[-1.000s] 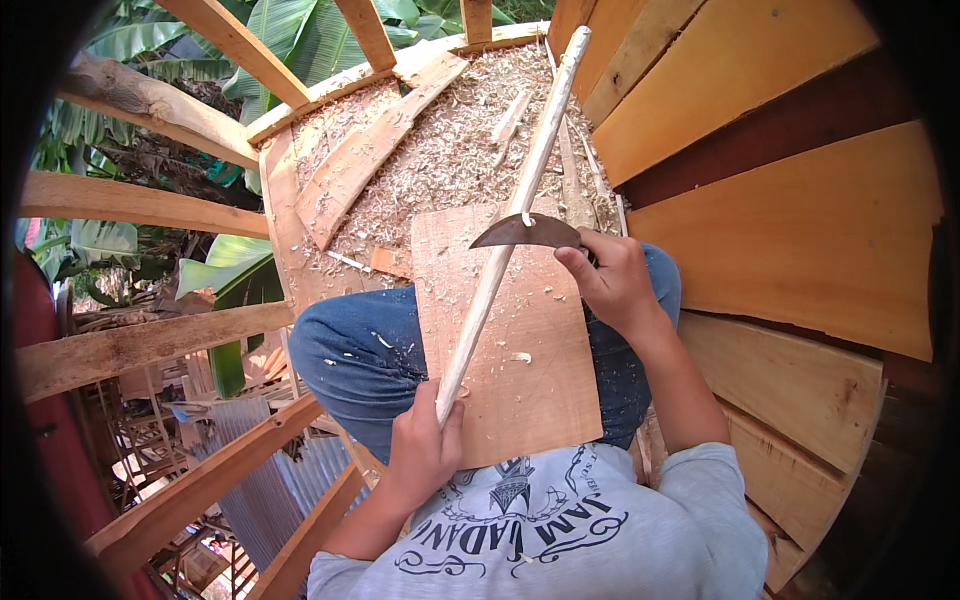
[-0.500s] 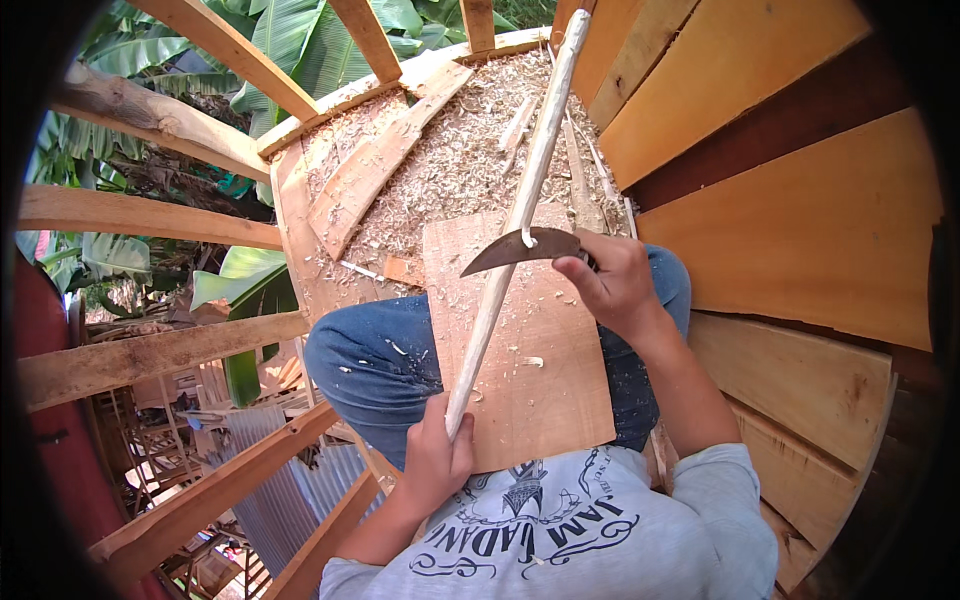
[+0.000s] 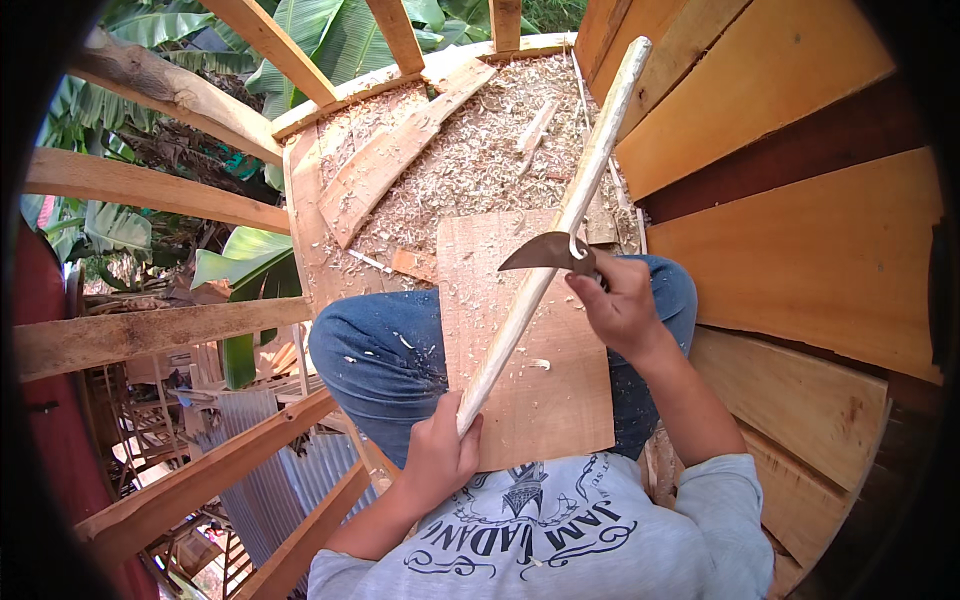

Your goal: The person sits cross-legged on a wooden platform and uses a curved knife to shave and shape a long piece of light-colored wood. They hold the wood in their left hand and repeatedly scrape the surface with the knife in their right hand, creating wood shavings.

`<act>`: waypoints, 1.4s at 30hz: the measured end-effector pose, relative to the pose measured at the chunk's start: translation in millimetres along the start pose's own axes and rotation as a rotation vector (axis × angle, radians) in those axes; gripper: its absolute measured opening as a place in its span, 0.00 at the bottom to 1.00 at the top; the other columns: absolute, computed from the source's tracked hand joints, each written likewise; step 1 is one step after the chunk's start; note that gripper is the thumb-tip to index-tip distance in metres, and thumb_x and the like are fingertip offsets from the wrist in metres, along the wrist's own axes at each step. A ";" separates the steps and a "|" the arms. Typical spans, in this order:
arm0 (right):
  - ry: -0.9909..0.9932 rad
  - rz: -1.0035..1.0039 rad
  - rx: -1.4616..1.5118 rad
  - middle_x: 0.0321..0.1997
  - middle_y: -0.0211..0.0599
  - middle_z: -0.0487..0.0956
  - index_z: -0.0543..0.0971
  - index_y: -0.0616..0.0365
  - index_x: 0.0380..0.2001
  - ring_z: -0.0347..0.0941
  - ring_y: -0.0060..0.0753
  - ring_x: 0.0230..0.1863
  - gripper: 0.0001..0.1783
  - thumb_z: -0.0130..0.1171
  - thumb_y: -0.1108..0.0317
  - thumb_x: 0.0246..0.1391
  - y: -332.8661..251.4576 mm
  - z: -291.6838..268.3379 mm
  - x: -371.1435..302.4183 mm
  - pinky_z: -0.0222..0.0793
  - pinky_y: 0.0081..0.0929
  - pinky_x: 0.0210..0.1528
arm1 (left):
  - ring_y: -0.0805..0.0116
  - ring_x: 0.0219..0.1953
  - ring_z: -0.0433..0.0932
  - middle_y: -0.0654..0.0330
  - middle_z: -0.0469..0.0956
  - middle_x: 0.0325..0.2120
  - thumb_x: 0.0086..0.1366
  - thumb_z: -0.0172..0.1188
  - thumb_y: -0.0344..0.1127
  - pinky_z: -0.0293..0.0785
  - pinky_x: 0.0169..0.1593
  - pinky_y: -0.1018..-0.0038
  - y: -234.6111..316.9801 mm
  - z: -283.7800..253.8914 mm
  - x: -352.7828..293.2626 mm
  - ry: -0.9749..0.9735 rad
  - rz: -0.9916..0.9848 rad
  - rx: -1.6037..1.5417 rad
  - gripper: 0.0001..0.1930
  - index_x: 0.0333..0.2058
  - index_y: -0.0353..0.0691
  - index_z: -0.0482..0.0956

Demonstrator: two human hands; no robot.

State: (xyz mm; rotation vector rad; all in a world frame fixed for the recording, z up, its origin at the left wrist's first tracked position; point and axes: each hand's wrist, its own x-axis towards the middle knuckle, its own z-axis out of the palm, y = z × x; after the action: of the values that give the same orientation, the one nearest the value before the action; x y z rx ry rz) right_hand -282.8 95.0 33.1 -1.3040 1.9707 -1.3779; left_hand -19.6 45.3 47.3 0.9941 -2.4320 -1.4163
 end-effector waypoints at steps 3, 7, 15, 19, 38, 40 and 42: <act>0.001 -0.106 -0.148 0.17 0.42 0.75 0.75 0.60 0.20 0.73 0.43 0.17 0.16 0.63 0.57 0.48 15.1 8.7 -8.7 0.68 0.30 0.20 | 0.44 0.23 0.77 0.43 0.74 0.19 0.57 0.55 0.24 0.71 0.25 0.61 2.9 2.7 10.6 0.000 0.011 0.055 0.13 0.40 0.29 0.66; -0.188 -0.158 -0.180 0.15 0.41 0.72 0.75 0.60 0.20 0.72 0.43 0.16 0.16 0.62 0.57 0.49 -12.8 10.9 -15.1 0.65 0.32 0.18 | 0.44 0.23 0.77 0.42 0.73 0.20 0.57 0.55 0.24 0.71 0.25 0.61 4.0 -0.7 9.4 0.033 0.125 0.078 0.13 0.40 0.29 0.66; -0.151 -0.003 -0.167 0.17 0.44 0.75 0.76 0.60 0.22 0.73 0.43 0.18 0.14 0.61 0.60 0.50 11.4 -11.8 2.6 0.66 0.30 0.20 | 0.43 0.24 0.77 0.41 0.74 0.21 0.56 0.55 0.23 0.72 0.26 0.61 3.0 -2.2 10.1 0.030 0.054 0.050 0.13 0.41 0.28 0.67; -0.182 -0.153 -0.106 0.15 0.42 0.72 0.76 0.59 0.22 0.72 0.36 0.14 0.15 0.60 0.58 0.51 6.3 4.3 -13.9 0.64 0.30 0.18 | 0.44 0.24 0.77 0.42 0.74 0.21 0.54 0.56 0.22 0.72 0.26 0.61 -0.8 2.8 12.2 -0.012 0.002 0.056 0.15 0.42 0.28 0.66; 0.245 0.477 0.857 0.26 0.45 0.78 0.70 0.66 0.35 0.77 0.30 0.23 0.17 0.59 0.61 0.54 -14.7 42.3 -23.6 0.76 0.24 0.27 | 0.45 0.31 0.75 0.44 0.72 0.26 0.59 0.57 0.39 0.69 0.33 0.59 30.8 -1.3 25.8 -0.328 -0.087 0.149 0.19 0.42 0.31 0.64; 0.236 0.544 0.945 0.27 0.48 0.78 0.70 0.67 0.37 0.77 0.33 0.23 0.18 0.60 0.63 0.52 -14.6 46.8 -26.6 0.77 0.26 0.28 | 0.48 0.36 0.73 0.46 0.71 0.32 0.58 0.58 0.43 0.68 0.38 0.61 35.3 -9.7 31.3 -0.314 0.060 0.271 0.23 0.44 0.31 0.65; 0.258 0.617 0.970 0.27 0.47 0.78 0.70 0.68 0.37 0.77 0.33 0.23 0.17 0.61 0.66 0.50 -10.8 49.1 -28.4 0.77 0.26 0.27 | 0.49 0.41 0.71 0.46 0.70 0.39 0.57 0.58 0.49 0.68 0.43 0.63 51.0 -36.8 41.8 -0.374 0.094 0.304 0.28 0.47 0.31 0.66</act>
State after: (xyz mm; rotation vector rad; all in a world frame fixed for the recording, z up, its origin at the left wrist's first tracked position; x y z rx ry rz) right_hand -227.6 93.5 16.4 -0.0765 1.2953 -1.8170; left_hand -59.2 10.2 101.3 0.7015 -2.9910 -1.3278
